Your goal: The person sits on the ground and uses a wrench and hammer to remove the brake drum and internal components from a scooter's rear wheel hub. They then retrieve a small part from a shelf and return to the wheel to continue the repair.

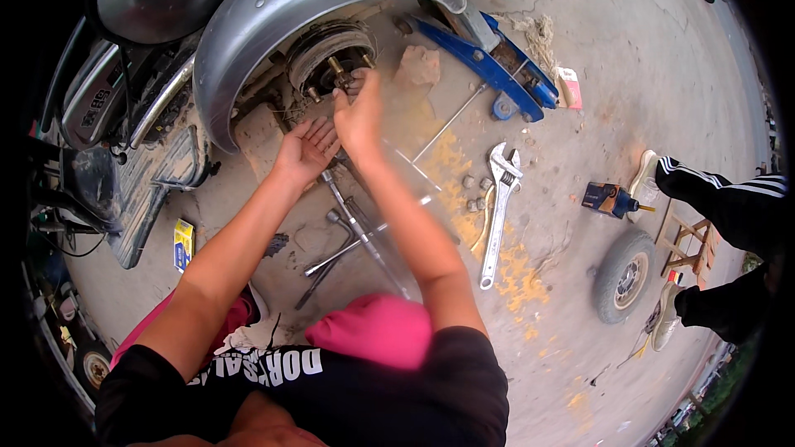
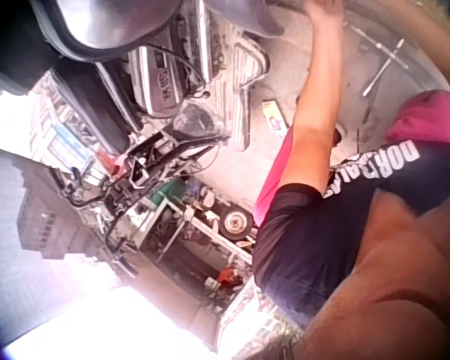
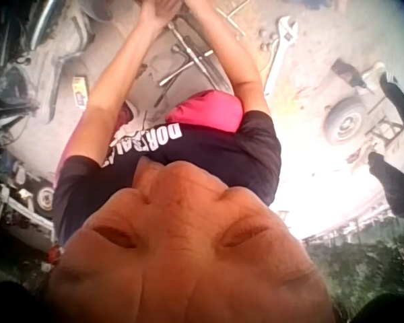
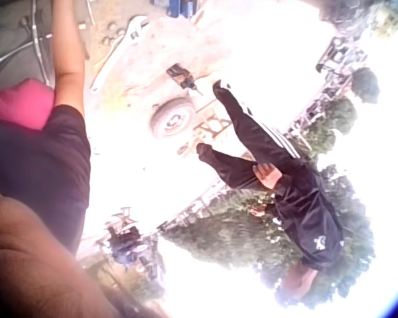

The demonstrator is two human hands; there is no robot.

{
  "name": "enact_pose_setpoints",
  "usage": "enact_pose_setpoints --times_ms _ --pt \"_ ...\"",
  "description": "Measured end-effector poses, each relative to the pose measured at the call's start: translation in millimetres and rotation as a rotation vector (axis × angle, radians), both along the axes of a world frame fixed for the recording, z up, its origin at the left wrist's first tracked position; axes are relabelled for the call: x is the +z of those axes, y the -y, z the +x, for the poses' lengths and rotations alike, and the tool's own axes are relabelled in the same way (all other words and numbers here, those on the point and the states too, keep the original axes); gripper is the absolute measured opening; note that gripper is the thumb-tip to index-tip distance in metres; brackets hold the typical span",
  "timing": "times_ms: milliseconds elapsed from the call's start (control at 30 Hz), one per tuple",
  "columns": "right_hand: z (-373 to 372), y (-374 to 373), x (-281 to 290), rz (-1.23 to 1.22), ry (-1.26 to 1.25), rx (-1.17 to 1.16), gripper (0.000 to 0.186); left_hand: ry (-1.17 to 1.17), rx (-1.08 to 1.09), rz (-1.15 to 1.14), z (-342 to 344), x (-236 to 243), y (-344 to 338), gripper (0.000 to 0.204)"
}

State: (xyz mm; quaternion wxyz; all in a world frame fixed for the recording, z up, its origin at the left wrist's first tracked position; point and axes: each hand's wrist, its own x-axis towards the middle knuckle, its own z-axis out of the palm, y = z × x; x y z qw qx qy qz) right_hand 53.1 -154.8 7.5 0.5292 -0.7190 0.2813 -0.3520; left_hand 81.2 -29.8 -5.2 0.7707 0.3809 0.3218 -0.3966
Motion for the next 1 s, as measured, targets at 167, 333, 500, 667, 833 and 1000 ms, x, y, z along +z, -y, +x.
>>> enact_pose_setpoints --times_ms 167,333,500,667,833,1000 --pt "-1 -1 -9 0.490 0.057 0.049 0.039 0.022 -0.030 0.056 -8 2 -21 0.040" --pt "6 12 -2 1.134 -0.045 0.321 0.043 -0.012 -0.063 0.045 -14 -2 -29 0.039" --pt "4 -2 -6 0.412 0.089 0.056 0.045 0.002 -0.092 0.053 -15 -4 -36 0.035" --pt "-8 -7 21 1.216 -0.086 0.376 0.050 -0.032 -0.090 0.054 -22 -4 -40 0.029" --pt "-9 11 -6 1.604 0.235 0.501 0.054 -0.037 -0.095 0.060 -30 -3 -43 0.025" --pt "5 19 -3 1.444 0.050 0.366 0.038 -0.054 -0.113 0.060 -30 -15 -52 0.029"
